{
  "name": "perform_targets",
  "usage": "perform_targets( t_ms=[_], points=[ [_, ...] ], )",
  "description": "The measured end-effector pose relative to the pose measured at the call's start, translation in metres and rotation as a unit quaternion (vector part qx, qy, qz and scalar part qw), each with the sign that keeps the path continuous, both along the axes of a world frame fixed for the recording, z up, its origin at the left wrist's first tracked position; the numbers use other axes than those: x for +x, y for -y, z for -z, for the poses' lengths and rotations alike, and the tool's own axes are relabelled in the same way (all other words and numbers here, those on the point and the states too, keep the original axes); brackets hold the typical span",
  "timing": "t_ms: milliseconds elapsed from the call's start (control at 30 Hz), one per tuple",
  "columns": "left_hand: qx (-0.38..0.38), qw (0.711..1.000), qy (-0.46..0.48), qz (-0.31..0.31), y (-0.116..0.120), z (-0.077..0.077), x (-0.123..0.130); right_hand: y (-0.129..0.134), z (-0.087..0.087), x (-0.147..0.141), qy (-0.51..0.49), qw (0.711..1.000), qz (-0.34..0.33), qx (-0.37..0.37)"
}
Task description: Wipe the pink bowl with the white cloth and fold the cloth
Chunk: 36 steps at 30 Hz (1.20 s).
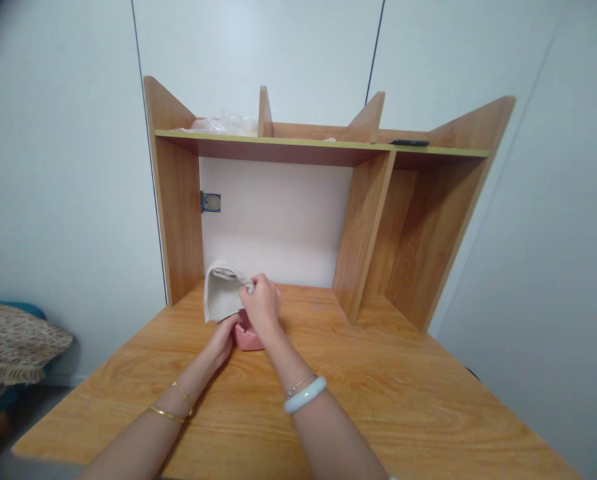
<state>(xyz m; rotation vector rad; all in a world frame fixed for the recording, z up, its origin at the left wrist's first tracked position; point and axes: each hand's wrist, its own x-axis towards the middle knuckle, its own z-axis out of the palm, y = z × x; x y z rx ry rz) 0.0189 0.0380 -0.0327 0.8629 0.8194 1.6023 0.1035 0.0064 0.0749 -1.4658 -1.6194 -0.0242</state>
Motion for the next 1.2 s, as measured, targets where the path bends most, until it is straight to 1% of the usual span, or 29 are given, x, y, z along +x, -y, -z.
perform_targets(
  t_ms=[100, 200, 267, 333, 400, 467, 600, 633, 667, 700, 800, 867, 933, 1000, 1100, 1200],
  points=[
    [-0.004, 1.000, 0.002, 0.006, 0.001, -0.002, 0.000, -0.007, 0.002, 0.061, -0.060, 0.994, 0.087, 0.028],
    [-0.005, 1.000, 0.005, 0.005, 0.002, -0.005, -0.001, -0.008, 0.015, 0.112, -0.082, 0.982, 0.167, 0.023],
    [-0.006, 1.000, 0.005, 0.004, 0.003, -0.007, -0.001, -0.006, 0.027, 0.134, -0.085, 0.974, 0.208, 0.013],
    [-0.006, 1.000, 0.005, 0.004, 0.005, -0.008, -0.001, -0.003, 0.040, 0.145, -0.070, 0.970, 0.233, 0.007],
    [-0.008, 1.000, 0.004, 0.006, 0.006, -0.009, -0.001, -0.002, 0.051, 0.148, -0.045, 0.971, 0.233, -0.004],
    [-0.010, 1.000, 0.003, 0.010, 0.007, -0.009, -0.002, -0.002, 0.060, 0.145, -0.007, 0.978, 0.209, -0.021],
    [-0.013, 1.000, -0.001, 0.018, 0.008, -0.011, -0.003, -0.004, 0.069, 0.136, 0.048, 0.993, 0.096, -0.053],
    [-0.013, 1.000, -0.001, 0.019, 0.008, -0.011, -0.004, -0.005, 0.070, 0.136, 0.050, 0.994, 0.079, -0.057],
    [-0.014, 1.000, -0.001, 0.020, 0.009, -0.011, -0.004, -0.005, 0.071, 0.137, 0.050, 0.994, 0.078, -0.059],
    [-0.014, 1.000, -0.001, 0.021, 0.009, -0.012, -0.004, -0.005, 0.071, 0.138, 0.051, 0.993, 0.091, -0.059],
    [-0.014, 1.000, -0.002, 0.024, 0.010, -0.013, -0.005, -0.005, 0.074, 0.148, 0.066, 0.983, 0.164, -0.058],
    [-0.015, 1.000, -0.003, 0.026, 0.011, -0.013, -0.005, -0.005, 0.078, 0.154, 0.067, 0.976, 0.193, -0.079],
    [-0.015, 0.999, -0.005, 0.028, 0.011, -0.014, -0.005, -0.006, 0.084, 0.158, 0.032, 0.976, 0.187, -0.107],
    [-0.015, 0.999, -0.005, 0.028, 0.011, -0.014, -0.005, -0.007, 0.088, 0.159, -0.037, 0.981, 0.156, -0.113],
    [-0.013, 0.999, -0.009, 0.030, 0.011, -0.014, -0.006, -0.011, 0.088, 0.159, -0.115, 0.983, 0.120, -0.079],
    [-0.010, 0.999, -0.012, 0.029, 0.010, -0.013, -0.006, -0.012, 0.080, 0.157, -0.155, 0.982, 0.106, -0.022]
  ],
)
